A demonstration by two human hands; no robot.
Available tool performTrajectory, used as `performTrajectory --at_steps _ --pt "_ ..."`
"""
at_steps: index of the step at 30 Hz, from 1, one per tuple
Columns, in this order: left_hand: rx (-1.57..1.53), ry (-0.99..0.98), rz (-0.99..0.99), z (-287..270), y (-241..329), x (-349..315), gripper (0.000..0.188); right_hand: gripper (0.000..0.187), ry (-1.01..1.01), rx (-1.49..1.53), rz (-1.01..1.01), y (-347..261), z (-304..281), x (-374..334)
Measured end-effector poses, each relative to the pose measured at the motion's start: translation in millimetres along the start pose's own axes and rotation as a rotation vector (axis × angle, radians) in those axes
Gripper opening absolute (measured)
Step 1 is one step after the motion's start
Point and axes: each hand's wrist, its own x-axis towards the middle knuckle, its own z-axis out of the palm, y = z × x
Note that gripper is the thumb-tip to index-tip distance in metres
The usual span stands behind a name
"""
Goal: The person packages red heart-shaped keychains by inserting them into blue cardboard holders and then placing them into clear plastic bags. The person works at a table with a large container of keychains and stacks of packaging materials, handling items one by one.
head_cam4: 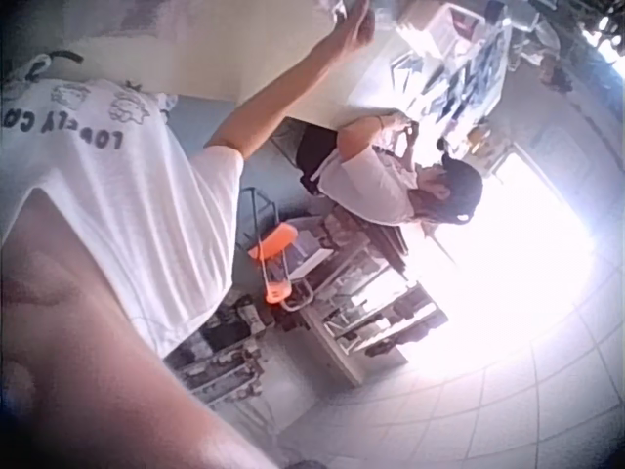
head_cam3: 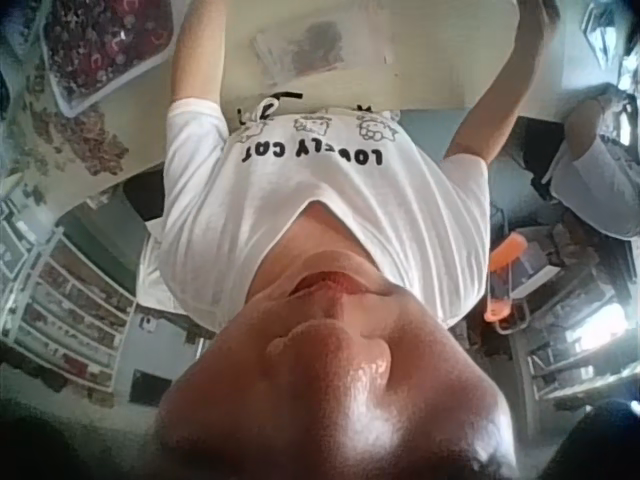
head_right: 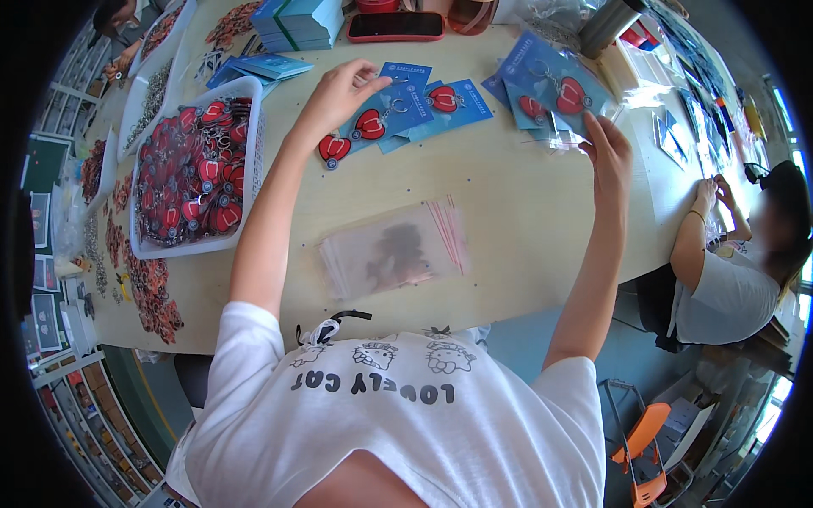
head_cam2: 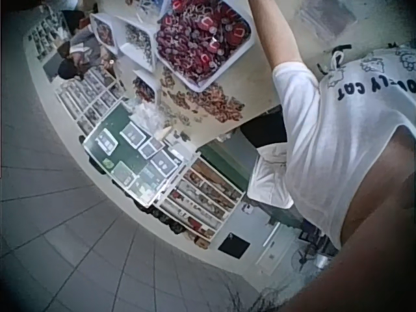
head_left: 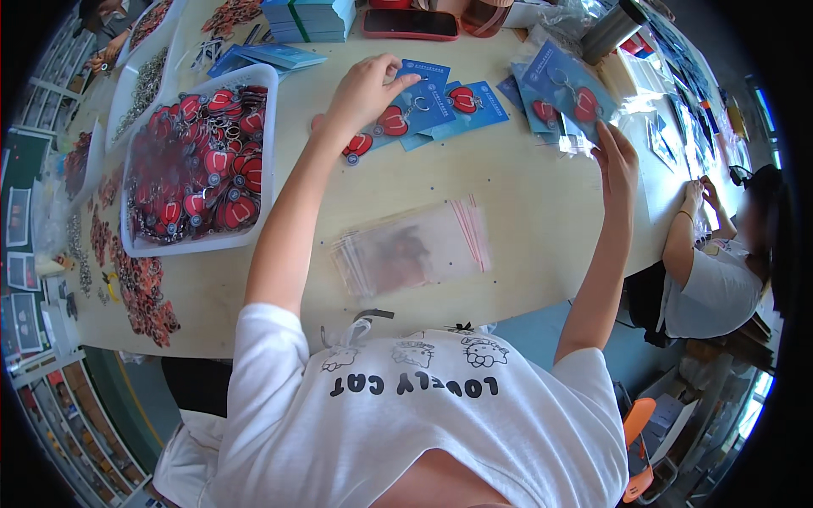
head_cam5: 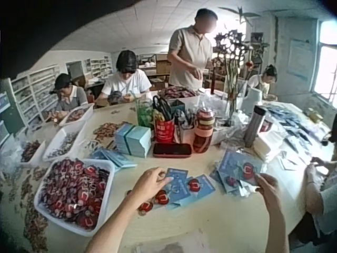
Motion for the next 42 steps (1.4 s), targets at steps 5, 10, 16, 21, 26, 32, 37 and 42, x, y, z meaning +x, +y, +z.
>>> performTrajectory --at_steps 5,10,16,21,26,32,37,42 --pt "0.218 -0.249 -0.118 28.9 -4.2 20.8 0.044 0.044 0.137 -0.879 0.219 -11.5 4.4 2.6" --pt "-0.22 -0.394 -0.166 17.1 -3.7 20.5 0.033 0.031 0.199 -0.879 -0.199 -26.1 52.6 -39.6" --pt "-1.244 -0.125 -0.272 -15.9 35.5 1.7 0.016 0.056 -0.347 -0.146 -0.23 -9.5 133.0 -84.7" --pt "-1.448 0.122 -0.219 -2.2 68.4 -18.1 0.014 0.057 -0.327 0.512 0.18 -15.9 175.9 -93.2" --pt "-1.471 0.295 -0.229 3.1 94.8 -38.1 0.017 0.043 -0.249 0.511 0.224 -16.1 177.7 -92.8" --pt "-1.346 0.602 -0.316 9.3 117.9 -62.3 0.023 0.017 -0.173 0.711 0.267 -42.2 195.5 -122.3" --pt "-1.274 0.456 -0.217 13.8 119.3 -74.8 0.022 0.016 -0.048 0.689 0.195 -29.1 191.7 -123.7" --pt "0.039 -0.18 0.001 -3.2 79.0 -138.2 0.04 0.02 0.176 0.495 -0.084 3.3 127.7 -99.8"
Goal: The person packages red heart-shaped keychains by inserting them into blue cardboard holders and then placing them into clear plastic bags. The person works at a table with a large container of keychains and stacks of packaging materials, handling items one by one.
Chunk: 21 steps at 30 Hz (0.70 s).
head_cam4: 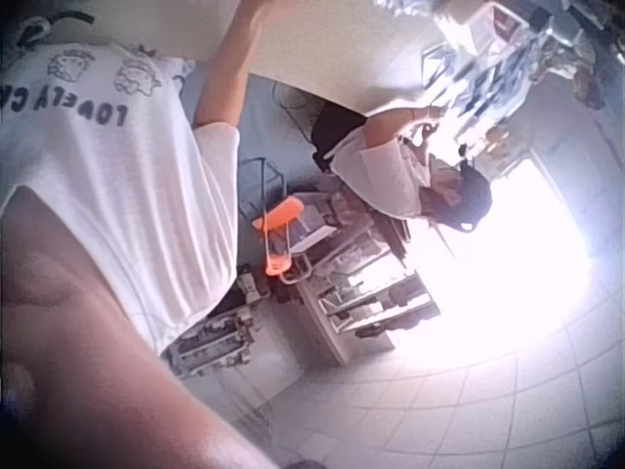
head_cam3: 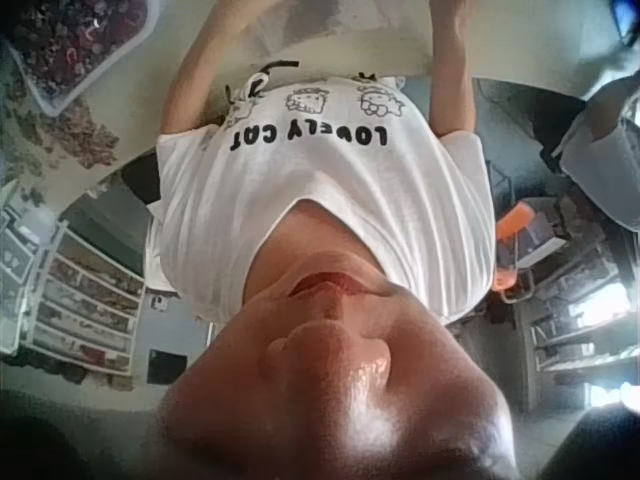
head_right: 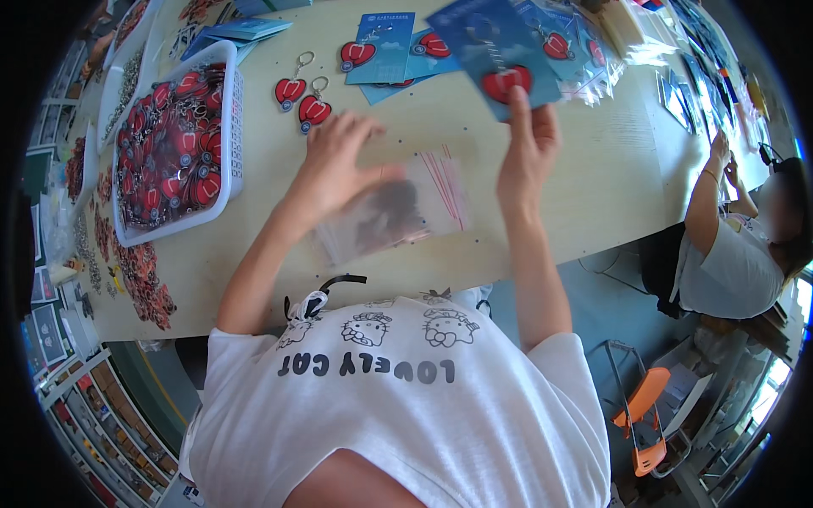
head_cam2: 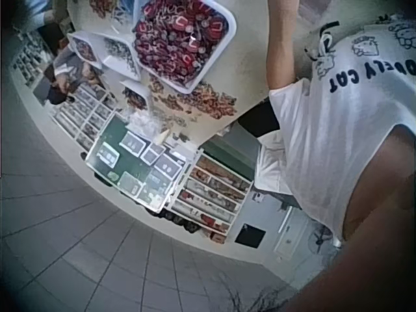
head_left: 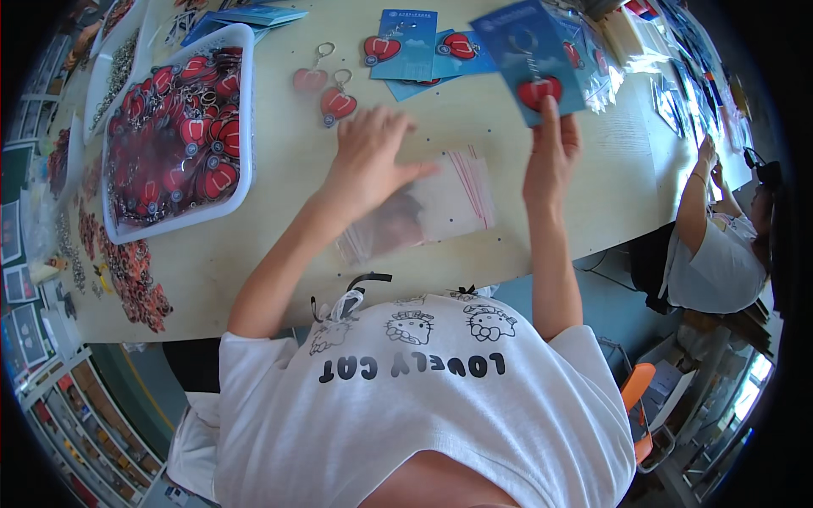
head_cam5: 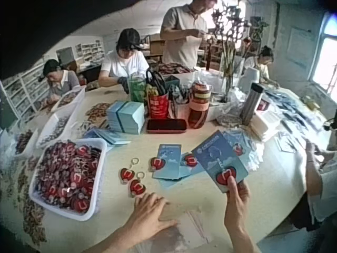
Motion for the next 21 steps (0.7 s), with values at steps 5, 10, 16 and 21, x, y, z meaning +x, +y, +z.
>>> performTrajectory --at_steps 5,10,16,21 --pt "0.132 -0.247 -0.051 7.2 -0.1 -18.9 0.049 0.022 0.108 -0.192 0.028 -5.8 -36.2 0.7" --pt "0.088 -0.197 -0.072 -0.7 7.0 -18.4 0.054 0.026 0.06 -0.252 0.061 -2.5 -48.4 -11.1" --pt "0.198 -0.074 -0.07 4.4 -1.9 -28.6 0.059 0.028 0.002 -0.251 0.074 -1.0 -48.5 -13.7" --pt "-0.196 -0.181 -0.249 -10.4 -8.2 -16.1 0.039 0.028 -0.029 -0.244 0.058 -1.8 -49.0 -13.7"
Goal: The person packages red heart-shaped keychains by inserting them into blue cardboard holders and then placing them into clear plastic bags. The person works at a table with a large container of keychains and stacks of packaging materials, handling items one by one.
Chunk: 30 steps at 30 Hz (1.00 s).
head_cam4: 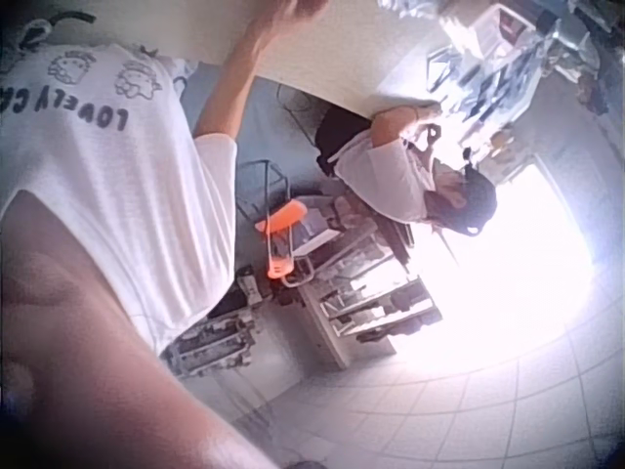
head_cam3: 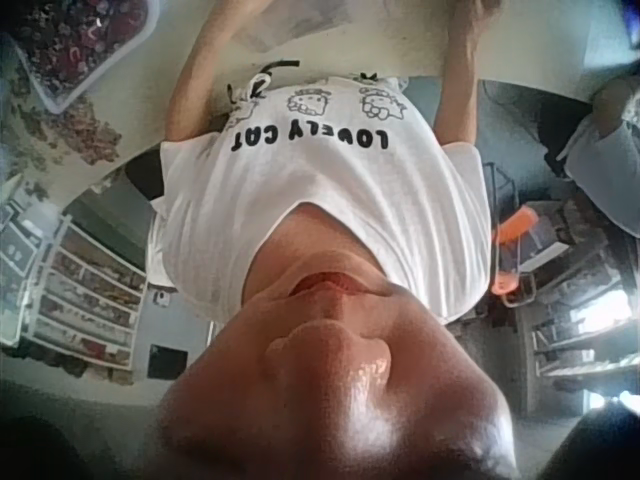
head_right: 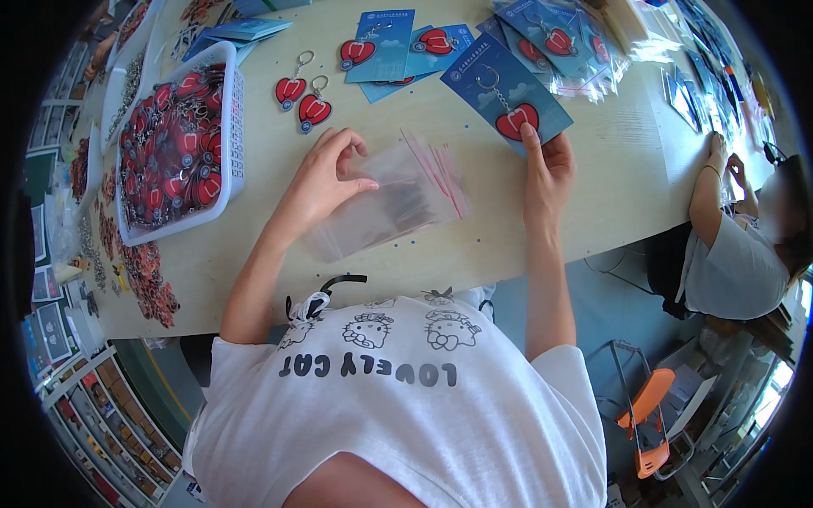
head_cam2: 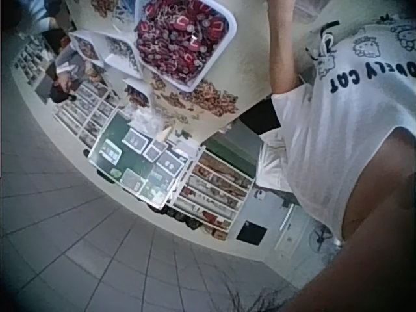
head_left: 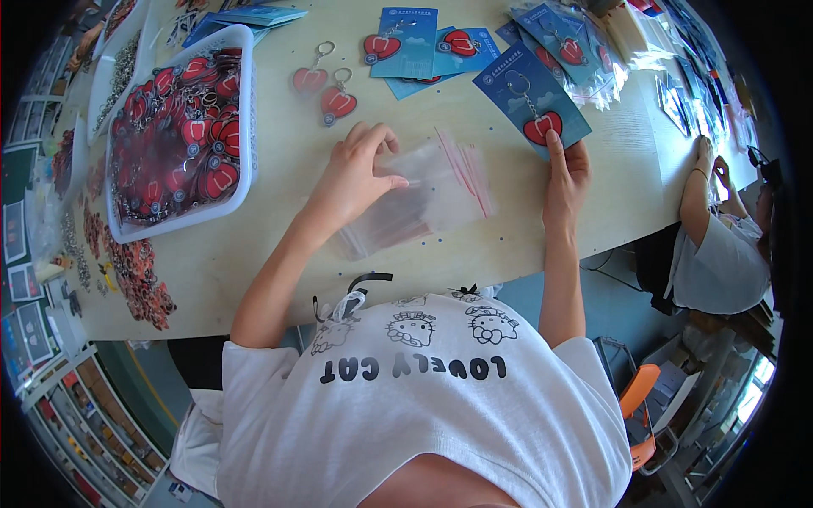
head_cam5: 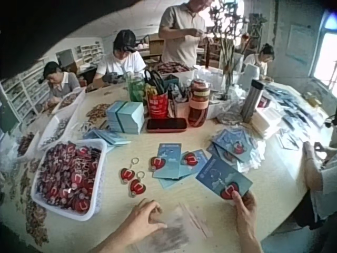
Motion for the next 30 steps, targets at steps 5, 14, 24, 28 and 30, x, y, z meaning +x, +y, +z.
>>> performTrajectory --at_steps 5,14,24,28,30 --pt "-0.226 0.091 0.069 -1.4 -12.2 5.1 0.023 0.028 -0.017 -0.009 0.018 -0.8 -0.4 0.2" --pt "-0.363 -0.016 -0.039 -10.3 -20.9 10.8 0.01 0.029 -0.299 -0.055 0.021 -15.8 -4.6 6.5" --pt "-0.664 -0.152 -0.143 -20.0 -12.4 17.5 0.012 0.03 -0.585 -0.103 0.008 -34.6 -3.0 26.1" --pt "-0.667 -0.158 -0.148 -20.1 -12.3 17.9 0.012 0.03 -0.682 -0.187 0.097 -42.2 -7.7 30.8" --pt "-0.678 -0.183 -0.155 -19.7 -12.2 18.9 0.013 0.029 -0.737 -0.299 0.1 -42.9 -12.6 36.5"
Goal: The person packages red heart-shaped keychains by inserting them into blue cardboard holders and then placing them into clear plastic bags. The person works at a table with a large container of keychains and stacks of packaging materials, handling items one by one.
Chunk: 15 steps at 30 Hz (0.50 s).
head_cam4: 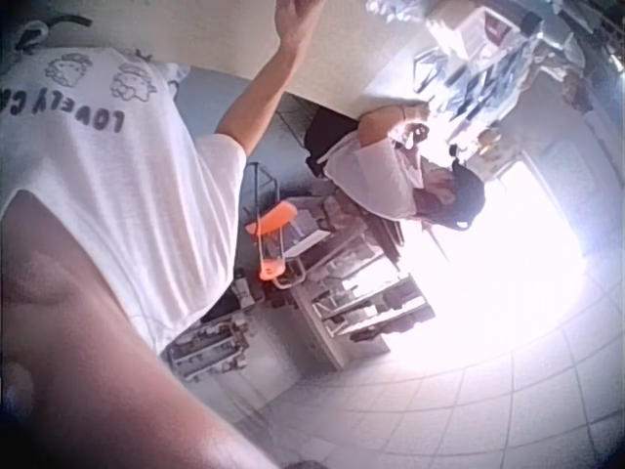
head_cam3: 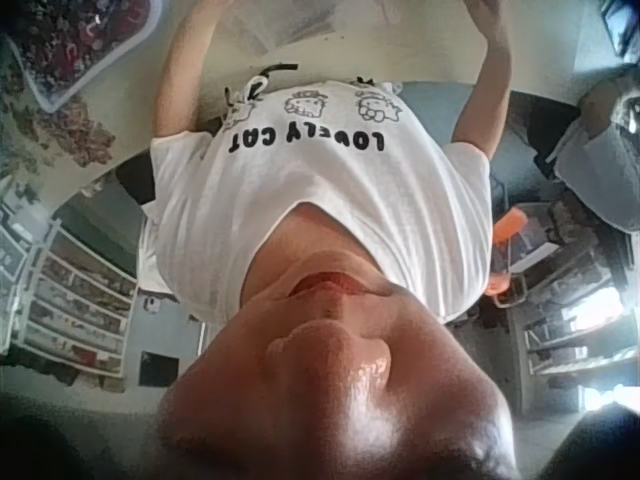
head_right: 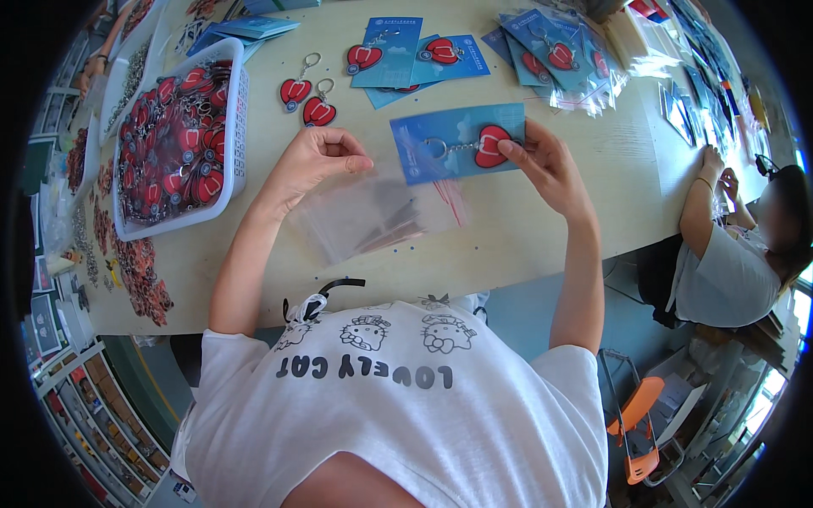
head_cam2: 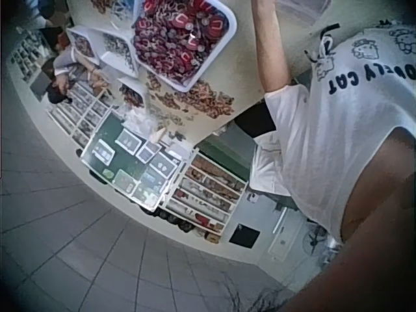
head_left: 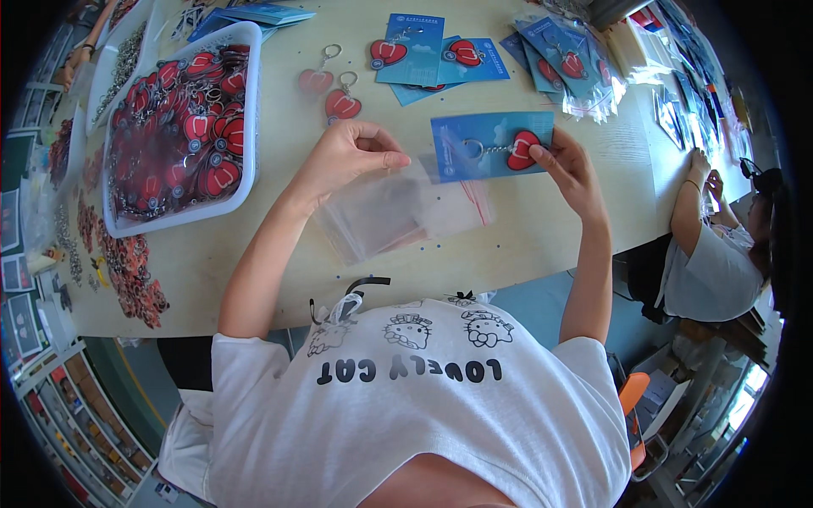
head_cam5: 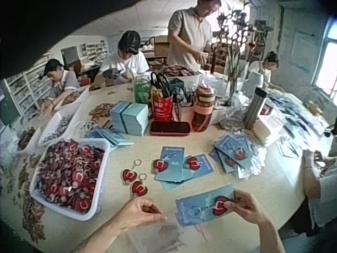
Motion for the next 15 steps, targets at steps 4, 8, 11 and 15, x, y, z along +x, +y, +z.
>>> performTrajectory --at_steps 4,8,11,15 --pt "-0.041 -0.057 -0.001 4.2 0.3 3.2 0.013 0.029 -0.091 -0.094 0.03 -9.9 -6.7 4.9" --pt "-0.071 -0.073 0.033 6.5 2.7 5.3 0.013 0.028 -0.107 -0.111 0.063 -15.6 -14.7 6.4" --pt "-0.044 -0.091 0.008 6.6 7.3 2.9 0.013 0.025 -0.12 -0.157 0.063 -19.3 -16.3 7.4" --pt "-0.018 -0.078 0.031 9.8 12.2 3.1 0.014 0.021 -0.144 -0.209 0.051 -26.5 -14.8 13.2"
